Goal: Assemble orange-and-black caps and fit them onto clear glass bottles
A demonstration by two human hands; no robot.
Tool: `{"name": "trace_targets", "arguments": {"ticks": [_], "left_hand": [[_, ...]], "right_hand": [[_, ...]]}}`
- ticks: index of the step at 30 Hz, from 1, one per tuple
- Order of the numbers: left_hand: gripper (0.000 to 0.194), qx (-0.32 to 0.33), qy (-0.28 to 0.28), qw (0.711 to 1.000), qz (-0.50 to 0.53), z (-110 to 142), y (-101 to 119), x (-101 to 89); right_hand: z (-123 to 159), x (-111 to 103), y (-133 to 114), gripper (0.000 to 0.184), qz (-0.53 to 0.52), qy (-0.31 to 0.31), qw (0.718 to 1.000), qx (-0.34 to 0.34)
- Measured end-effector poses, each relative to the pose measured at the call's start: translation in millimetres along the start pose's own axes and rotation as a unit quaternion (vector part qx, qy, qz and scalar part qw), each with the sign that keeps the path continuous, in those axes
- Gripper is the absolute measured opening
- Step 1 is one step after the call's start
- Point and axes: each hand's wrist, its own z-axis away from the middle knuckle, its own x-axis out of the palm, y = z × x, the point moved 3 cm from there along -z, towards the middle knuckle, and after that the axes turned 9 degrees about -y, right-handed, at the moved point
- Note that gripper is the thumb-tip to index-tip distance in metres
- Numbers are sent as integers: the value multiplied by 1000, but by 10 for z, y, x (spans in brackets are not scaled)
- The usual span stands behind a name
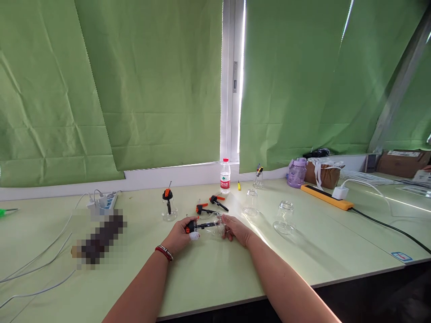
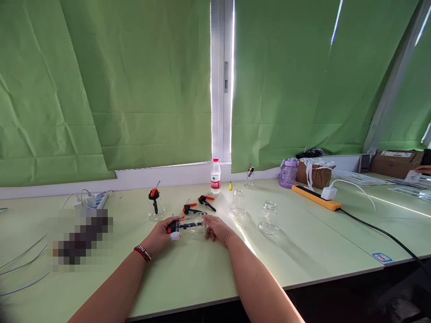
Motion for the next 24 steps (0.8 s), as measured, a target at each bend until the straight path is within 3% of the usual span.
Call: {"name": "trace_targets", "arguments": {"ticks": [4, 7, 10, 16, 24], "left_hand": [[58, -3, 1, 1000, -10, 9, 12, -9], [57, 1, -8, 1000, -13, 0, -8, -6], [57, 0, -16, 1000, -1, -16, -38, -3], [54, -1, 0, 1000, 10, -6, 5, -12], [54, -7, -7, 1000, 14, 6, 28, 38]], "right_hand": [[49, 0, -36, 64, -16, -31, 999, -32], [3, 5, -13, 58, 9, -11, 1000, -1], [-35, 12, 9, 64, 21, 6, 1000, 16], [30, 6, -24, 65, -5, -21, 999, -37], [-40, 29, -18, 60, 12, 11, 1000, 3]]}}
